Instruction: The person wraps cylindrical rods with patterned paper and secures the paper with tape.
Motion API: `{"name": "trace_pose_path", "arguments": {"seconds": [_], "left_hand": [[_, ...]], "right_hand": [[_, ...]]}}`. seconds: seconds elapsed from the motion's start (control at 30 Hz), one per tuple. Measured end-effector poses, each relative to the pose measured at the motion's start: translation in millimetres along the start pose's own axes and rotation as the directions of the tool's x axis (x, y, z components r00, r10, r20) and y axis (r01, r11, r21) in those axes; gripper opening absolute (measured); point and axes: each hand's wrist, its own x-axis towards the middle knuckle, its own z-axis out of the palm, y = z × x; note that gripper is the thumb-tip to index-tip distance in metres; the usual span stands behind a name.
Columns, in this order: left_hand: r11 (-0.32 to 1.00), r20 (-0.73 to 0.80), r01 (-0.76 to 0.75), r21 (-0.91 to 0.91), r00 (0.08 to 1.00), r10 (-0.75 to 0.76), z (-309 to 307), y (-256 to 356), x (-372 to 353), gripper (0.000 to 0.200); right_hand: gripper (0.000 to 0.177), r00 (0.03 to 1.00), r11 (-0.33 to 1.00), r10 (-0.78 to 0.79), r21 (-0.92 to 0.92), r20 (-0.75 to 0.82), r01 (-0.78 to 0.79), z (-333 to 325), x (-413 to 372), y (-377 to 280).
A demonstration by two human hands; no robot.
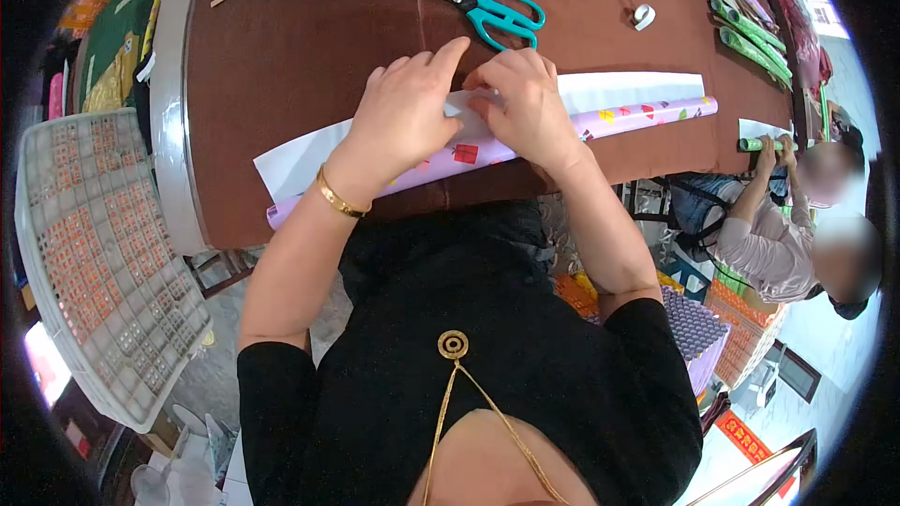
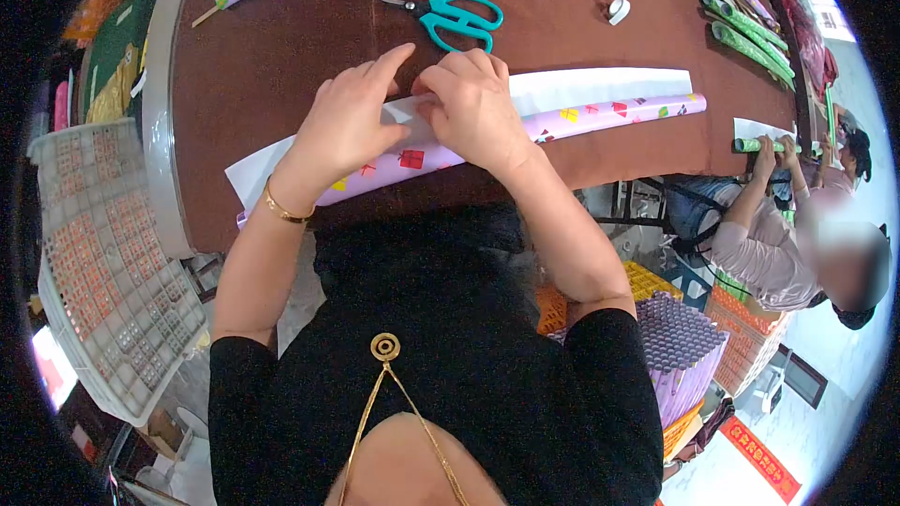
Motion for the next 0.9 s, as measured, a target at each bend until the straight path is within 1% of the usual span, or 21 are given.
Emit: {"name": "trace_pose_path", "arguments": {"seconds": [0.1, 0.17, 0.2, 0.33, 0.4, 0.53, 0.6, 0.67, 0.7, 0.77, 0.8, 0.87, 0.9], "left_hand": [[0.999, -0.023, -0.024, -0.023, 0.999, 0.024, 8.8, -5.6, 5.7, 0.078], [0.998, -0.020, -0.029, -0.060, 0.999, 0.028, 13.9, -10.5, 8.4, 0.077], [0.995, -0.019, -0.032, -0.095, 0.999, 0.030, 14.0, -11.2, 9.0, 0.076], [0.990, -0.020, -0.019, -0.137, 1.000, 0.016, 11.7, -9.9, 10.7, 0.072], [0.969, 0.049, 0.052, -0.242, 0.998, -0.041, 11.1, -8.9, 13.3, 0.070], [0.968, 0.047, 0.035, -0.250, 0.999, -0.024, 9.5, -11.6, 13.2, 0.071], [0.921, 0.143, 0.093, -0.379, 0.989, -0.041, 0.0, -15.9, 12.2, 0.074], [0.923, 0.154, 0.106, -0.370, 0.987, -0.052, -7.0, -14.2, 10.1, 0.075], [0.925, 0.165, 0.119, -0.361, 0.984, -0.062, -8.8, -13.6, 9.5, 0.077], [0.927, 0.156, 0.102, -0.360, 0.987, -0.048, -5.5, -17.1, 10.3, 0.078], [0.929, 0.148, 0.087, -0.360, 0.988, -0.035, -4.8, -18.3, 10.5, 0.079], [0.926, 0.150, 0.088, -0.366, 0.988, -0.035, -4.6, -18.1, 10.6, 0.079], [0.924, 0.153, 0.090, -0.371, 0.988, -0.035, -4.3, -17.8, 10.4, 0.080]], "right_hand": [[0.023, 1.000, 1.000, -0.009, 0.008, -0.024, 0.009, 1.1, 0.4, -1.2], [0.019, 0.994, 0.999, -0.045, -0.013, -0.101, 0.044, 5.0, -0.3, 0.4], [0.019, 0.994, 0.999, -0.042, -0.011, -0.101, 0.041, 4.4, -0.9, 0.6], [0.016, 0.995, 0.997, -0.063, 0.033, -0.071, 0.065, -0.4, -1.4, -1.4], [0.015, 0.996, 0.997, -0.063, 0.044, -0.070, 0.067, 0.0, -1.3, -1.0], [0.013, 0.994, 0.997, -0.064, 0.037, -0.084, 0.067, 2.7, -0.9, 2.1], [0.013, 0.994, 0.997, -0.060, 0.034, -0.092, 0.063, 3.1, -0.6, 1.4], [0.013, 0.993, 0.998, -0.012, 0.059, -0.120, 0.019, 1.8, -0.2, -0.5], [0.013, 0.993, 0.998, -0.013, 0.058, -0.121, 0.020, 0.2, -0.1, -2.1], [0.013, 0.980, 0.998, -0.059, -0.014, -0.188, 0.057, -3.2, -1.1, -6.7], [0.013, 0.980, 0.998, -0.060, -0.016, -0.187, 0.058, -3.4, -1.8, -9.5], [0.014, 0.973, 0.986, -0.134, -0.122, -0.189, 0.112, -2.6, -3.3, -15.3], [0.014, 0.973, 0.986, -0.135, -0.122, -0.187, 0.113, -1.0, -4.1, -17.5]]}}
